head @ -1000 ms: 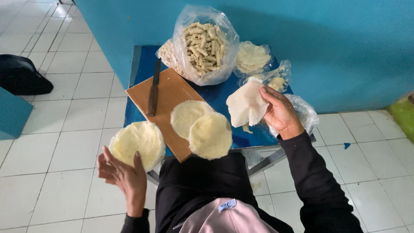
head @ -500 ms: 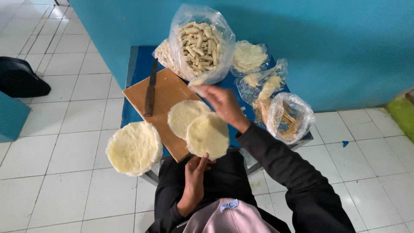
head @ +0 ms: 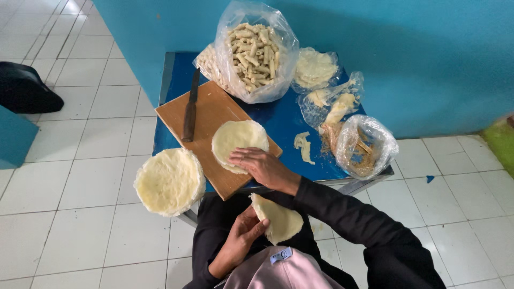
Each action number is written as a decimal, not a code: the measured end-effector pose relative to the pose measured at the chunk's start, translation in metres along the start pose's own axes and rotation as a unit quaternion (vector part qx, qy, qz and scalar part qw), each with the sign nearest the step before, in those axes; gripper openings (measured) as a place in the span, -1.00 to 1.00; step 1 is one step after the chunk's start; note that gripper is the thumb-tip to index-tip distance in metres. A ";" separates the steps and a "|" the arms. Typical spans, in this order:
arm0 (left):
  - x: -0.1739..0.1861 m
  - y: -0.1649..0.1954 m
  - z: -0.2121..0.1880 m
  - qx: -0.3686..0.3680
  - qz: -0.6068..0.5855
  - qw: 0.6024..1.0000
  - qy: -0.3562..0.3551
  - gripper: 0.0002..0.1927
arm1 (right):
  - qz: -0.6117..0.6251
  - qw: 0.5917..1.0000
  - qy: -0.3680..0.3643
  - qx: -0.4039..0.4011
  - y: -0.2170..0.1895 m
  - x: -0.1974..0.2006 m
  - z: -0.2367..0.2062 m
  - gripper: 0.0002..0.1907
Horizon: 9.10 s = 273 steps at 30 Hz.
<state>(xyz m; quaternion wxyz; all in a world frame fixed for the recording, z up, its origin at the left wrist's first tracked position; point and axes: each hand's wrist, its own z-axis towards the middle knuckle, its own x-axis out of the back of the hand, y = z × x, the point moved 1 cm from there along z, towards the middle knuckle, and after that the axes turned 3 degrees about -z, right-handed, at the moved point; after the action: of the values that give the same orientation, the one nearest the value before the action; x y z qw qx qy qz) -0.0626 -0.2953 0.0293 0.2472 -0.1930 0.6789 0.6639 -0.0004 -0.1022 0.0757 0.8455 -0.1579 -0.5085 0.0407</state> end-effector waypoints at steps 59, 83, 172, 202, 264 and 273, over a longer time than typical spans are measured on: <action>-0.024 -0.019 0.018 -0.035 0.012 0.986 0.161 -0.70 | 0.591 0.636 0.278 -0.411 -0.062 -0.028 -0.177 -0.87; 0.008 0.045 -0.030 -0.058 -0.218 0.963 0.149 -0.65 | 0.885 0.322 0.218 -0.256 -0.056 -0.002 -0.192 -0.63; -0.008 0.018 -0.002 -0.028 -0.032 0.992 0.115 -0.90 | 0.837 0.385 0.195 -0.336 -0.061 -0.024 -0.170 -0.72; 0.044 0.112 -0.093 -0.247 -0.211 0.921 0.213 -0.81 | 0.824 0.431 0.225 -0.291 -0.035 0.034 -0.158 -0.69; -0.013 -0.002 0.014 -0.125 0.204 0.963 0.125 -0.87 | 0.412 0.829 0.169 -0.339 -0.079 -0.004 -0.151 -0.88; -0.010 -0.006 0.009 -0.099 -0.115 0.979 0.135 -0.92 | 0.773 0.489 0.224 -0.337 -0.067 -0.025 -0.159 -0.76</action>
<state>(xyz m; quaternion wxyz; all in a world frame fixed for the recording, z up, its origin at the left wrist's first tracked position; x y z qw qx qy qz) -0.0503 -0.2872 0.0301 0.2075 -0.3812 0.6103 0.6627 0.1198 -0.2076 0.0066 0.4425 -0.7643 0.0495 0.4663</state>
